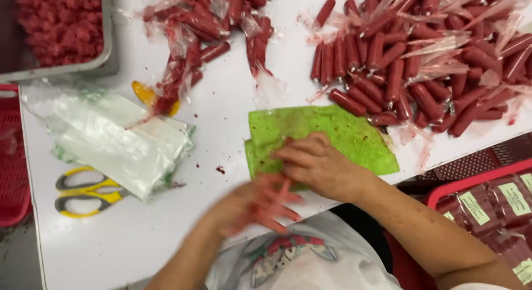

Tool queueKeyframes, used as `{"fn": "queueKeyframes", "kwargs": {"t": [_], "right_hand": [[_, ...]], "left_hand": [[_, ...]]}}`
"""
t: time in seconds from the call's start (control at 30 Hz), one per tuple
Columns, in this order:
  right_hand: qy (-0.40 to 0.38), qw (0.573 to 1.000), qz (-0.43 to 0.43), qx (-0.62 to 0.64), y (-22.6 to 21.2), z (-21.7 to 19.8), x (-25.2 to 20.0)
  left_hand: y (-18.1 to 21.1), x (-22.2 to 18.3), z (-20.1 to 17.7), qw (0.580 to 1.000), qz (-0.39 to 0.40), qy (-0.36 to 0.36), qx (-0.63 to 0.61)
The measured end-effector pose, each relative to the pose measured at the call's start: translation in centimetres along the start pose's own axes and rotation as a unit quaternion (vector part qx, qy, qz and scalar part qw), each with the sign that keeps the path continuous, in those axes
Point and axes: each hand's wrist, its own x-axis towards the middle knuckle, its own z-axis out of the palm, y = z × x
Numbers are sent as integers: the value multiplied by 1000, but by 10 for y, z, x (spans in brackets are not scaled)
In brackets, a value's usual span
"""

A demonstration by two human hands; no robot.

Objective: Tying the ends of small red food packages in plastic casings by twisting and knotting the film.

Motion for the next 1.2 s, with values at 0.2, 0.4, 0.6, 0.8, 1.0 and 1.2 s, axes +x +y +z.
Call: {"fn": "queueKeyframes", "kwargs": {"t": [0.2,0.4,0.6,0.8,1.0,1.2], "right_hand": [[-18,961,-62,270,25,-15,-26],[-58,922,-38,382,12,-65,-35],[215,504,255,797,-31,-31,-43],[355,800,270,402,-13,-1,-31],[-7,904,129,408,28,-50,-26],[-71,890,108,437,51,-49,-22]], "left_hand": [[-34,15,12,953,132,73,263],[13,-22,57,374,267,-29,888],[-57,106,-35,670,593,29,445],[-67,100,45,847,512,58,131],[-13,58,20,351,576,267,688],[16,68,41,562,501,95,651]]}}
